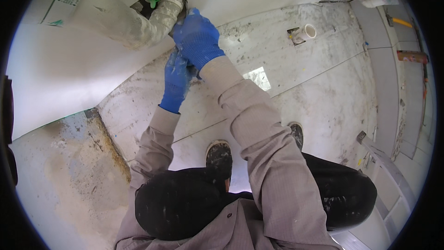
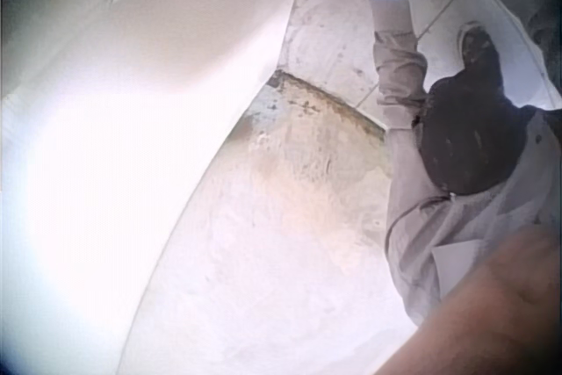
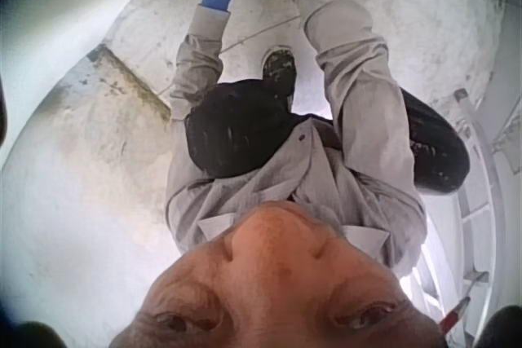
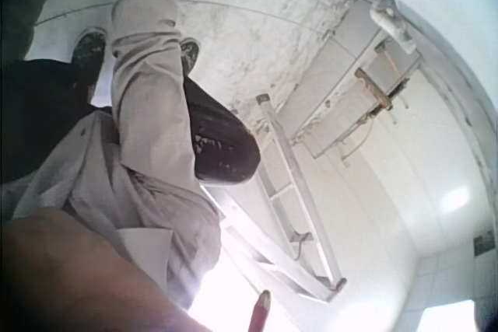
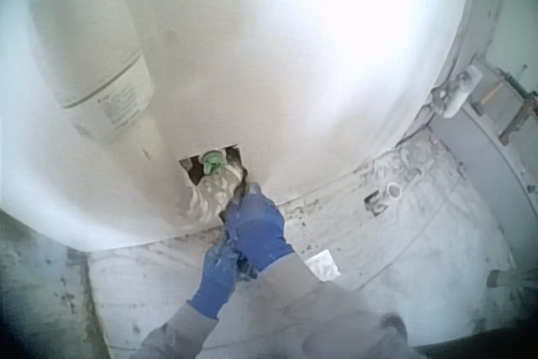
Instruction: The person applies expanding foam around a pipe protruding from the wall, then measures and cuts a white tile trim piece to fit around the pipe. They use a utility knife to score and snap the trim, and a tape measure to verify dimensions before positioning the piece against the wall.
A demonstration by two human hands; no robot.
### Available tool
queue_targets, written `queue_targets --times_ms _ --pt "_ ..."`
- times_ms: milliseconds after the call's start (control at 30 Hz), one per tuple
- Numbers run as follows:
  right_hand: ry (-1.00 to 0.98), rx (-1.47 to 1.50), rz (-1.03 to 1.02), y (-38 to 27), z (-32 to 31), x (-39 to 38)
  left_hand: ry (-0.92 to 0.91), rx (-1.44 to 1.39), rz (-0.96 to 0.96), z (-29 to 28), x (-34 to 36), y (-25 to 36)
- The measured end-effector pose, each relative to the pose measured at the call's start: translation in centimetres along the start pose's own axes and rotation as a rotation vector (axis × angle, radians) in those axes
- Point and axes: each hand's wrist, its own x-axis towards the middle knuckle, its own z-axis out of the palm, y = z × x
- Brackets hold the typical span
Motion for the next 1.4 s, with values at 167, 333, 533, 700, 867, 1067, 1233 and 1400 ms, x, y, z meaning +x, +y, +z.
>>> queue_targets --times_ms 167,333,533,700,867,1067,1233,1400 --pt "0.006 0.198 -0.028 3.1 3.1 1.7 0.055 0.432 0.091 -0.4 0.0 1.8" --pt "-0.087 0.204 -0.017 1.1 -0.3 0.4 0.113 0.202 0.018 2.5 -2.4 2.7" --pt "-0.419 0.715 0.143 6.7 -2.0 -5.1 0.054 0.606 0.243 -1.5 -2.3 1.3" --pt "-0.258 0.749 0.2 9.3 -3.7 -8.3 0.126 0.249 0.091 3.1 5.0 3.5" --pt "-0.226 0.648 0.233 10.6 -6.8 -10.1 0.215 0.03 0.082 5.1 8.9 2.1" --pt "-0.284 0.521 0.274 12.5 -7.3 -11.0 0.127 -0.177 0.134 3.8 11.6 -0.1" --pt "-0.49 -0.131 0.028 11.6 -10.3 -12.4 0.243 0.009 0.234 5.5 11.4 -0.8" --pt "-0.731 -0.666 -0.152 9.3 -16.4 -13.1 -0.003 -0.108 0.145 -1.5 14.6 1.8"
